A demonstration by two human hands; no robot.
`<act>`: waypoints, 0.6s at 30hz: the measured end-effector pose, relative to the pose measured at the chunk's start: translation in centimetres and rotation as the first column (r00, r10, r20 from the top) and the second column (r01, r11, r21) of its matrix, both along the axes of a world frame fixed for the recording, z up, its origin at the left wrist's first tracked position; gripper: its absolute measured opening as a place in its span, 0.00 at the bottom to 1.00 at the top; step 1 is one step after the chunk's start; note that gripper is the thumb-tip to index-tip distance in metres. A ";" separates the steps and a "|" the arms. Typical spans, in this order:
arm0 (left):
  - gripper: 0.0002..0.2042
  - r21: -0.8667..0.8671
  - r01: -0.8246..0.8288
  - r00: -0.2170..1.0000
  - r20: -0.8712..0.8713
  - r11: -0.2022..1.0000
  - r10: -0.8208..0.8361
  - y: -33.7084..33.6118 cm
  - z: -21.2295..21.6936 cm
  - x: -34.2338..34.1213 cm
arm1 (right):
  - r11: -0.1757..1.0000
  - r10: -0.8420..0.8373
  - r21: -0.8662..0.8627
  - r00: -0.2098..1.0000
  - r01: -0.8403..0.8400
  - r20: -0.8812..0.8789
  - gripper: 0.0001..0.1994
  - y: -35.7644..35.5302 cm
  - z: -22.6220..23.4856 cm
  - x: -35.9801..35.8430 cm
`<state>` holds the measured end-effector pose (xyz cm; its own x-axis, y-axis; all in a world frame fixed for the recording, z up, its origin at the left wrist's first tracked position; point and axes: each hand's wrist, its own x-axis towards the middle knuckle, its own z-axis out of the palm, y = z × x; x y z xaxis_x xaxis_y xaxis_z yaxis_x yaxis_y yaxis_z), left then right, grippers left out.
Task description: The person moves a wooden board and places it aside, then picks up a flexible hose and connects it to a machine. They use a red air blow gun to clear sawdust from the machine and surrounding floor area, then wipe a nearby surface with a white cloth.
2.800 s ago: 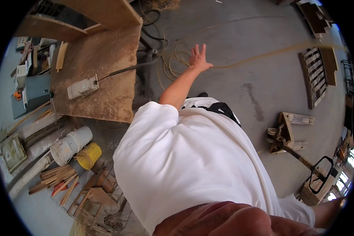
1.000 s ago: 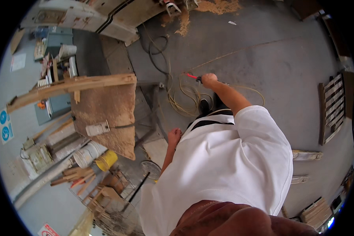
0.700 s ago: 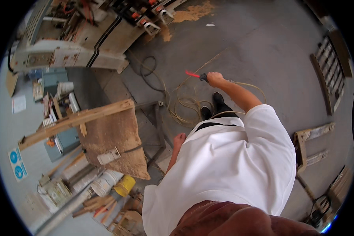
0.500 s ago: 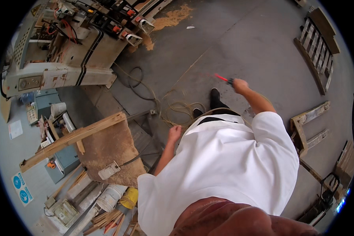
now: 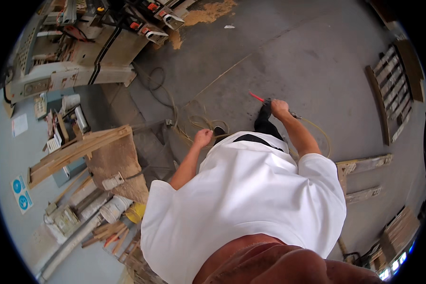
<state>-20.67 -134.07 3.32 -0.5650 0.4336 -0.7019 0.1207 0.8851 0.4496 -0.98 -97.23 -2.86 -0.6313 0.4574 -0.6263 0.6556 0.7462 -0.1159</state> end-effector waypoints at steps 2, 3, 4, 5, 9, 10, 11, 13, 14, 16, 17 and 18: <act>0.15 0.028 -0.066 0.997 -0.025 0.997 0.067 2.1 1.0 0.8 | 1.000 -0.007 0.029 0.997 0.009 -0.076 0.08 1.3 0.0 -2.9; 0.15 0.049 -0.092 0.994 -0.056 0.995 0.095 2.5 1.3 1.1 | 0.999 -0.001 0.054 0.996 0.006 -0.093 0.08 1.8 0.1 -3.9; 0.14 0.070 -0.116 0.989 -0.085 0.991 0.122 2.7 1.6 1.6 | 0.997 0.005 0.079 0.994 0.004 -0.111 0.08 2.1 0.2 -4.8; 0.14 0.061 -0.096 0.990 -0.093 0.993 0.102 2.2 1.8 2.3 | 0.995 0.096 0.015 0.994 -0.096 -0.044 0.09 2.4 0.4 -5.0; 0.15 0.028 -0.225 0.962 -0.150 0.974 0.227 1.1 2.5 4.1 | 0.882 0.468 -0.068 0.883 -0.467 0.007 0.09 2.1 2.7 -3.7; 0.14 0.026 -0.226 0.963 -0.143 0.974 0.227 0.8 2.8 4.6 | 0.852 0.517 -0.128 0.854 -0.507 0.060 0.10 1.7 2.4 -3.6; 0.14 0.034 -0.222 0.970 -0.091 0.974 0.224 1.1 2.4 4.2 | 0.870 0.488 -0.112 0.871 -0.480 0.059 0.11 1.6 0.7 -2.2; 0.15 0.019 -0.279 0.949 -0.145 0.960 0.279 0.3 1.6 6.0 | 0.870 0.486 -0.143 0.870 -0.472 0.086 0.12 1.2 2.0 -4.2; 0.15 0.031 -0.254 0.958 -0.126 0.967 0.256 1.3 1.2 5.5 | 0.891 0.448 -0.114 0.891 -0.438 0.074 0.12 1.9 1.9 -4.9; 0.15 0.032 -0.270 0.959 -0.080 0.962 0.271 2.8 1.0 4.7 | 0.942 0.332 -0.055 0.943 -0.330 0.031 0.11 3.2 2.2 -6.3; 0.16 0.035 -0.269 0.959 -0.085 0.963 0.271 3.4 1.2 4.9 | 0.966 0.256 -0.025 0.967 -0.256 0.001 0.11 3.9 2.7 -7.0; 0.16 0.041 -0.248 0.963 -0.098 0.968 0.251 4.3 1.5 4.4 | 0.987 0.159 0.003 0.986 -0.159 -0.042 0.11 4.7 3.1 -7.7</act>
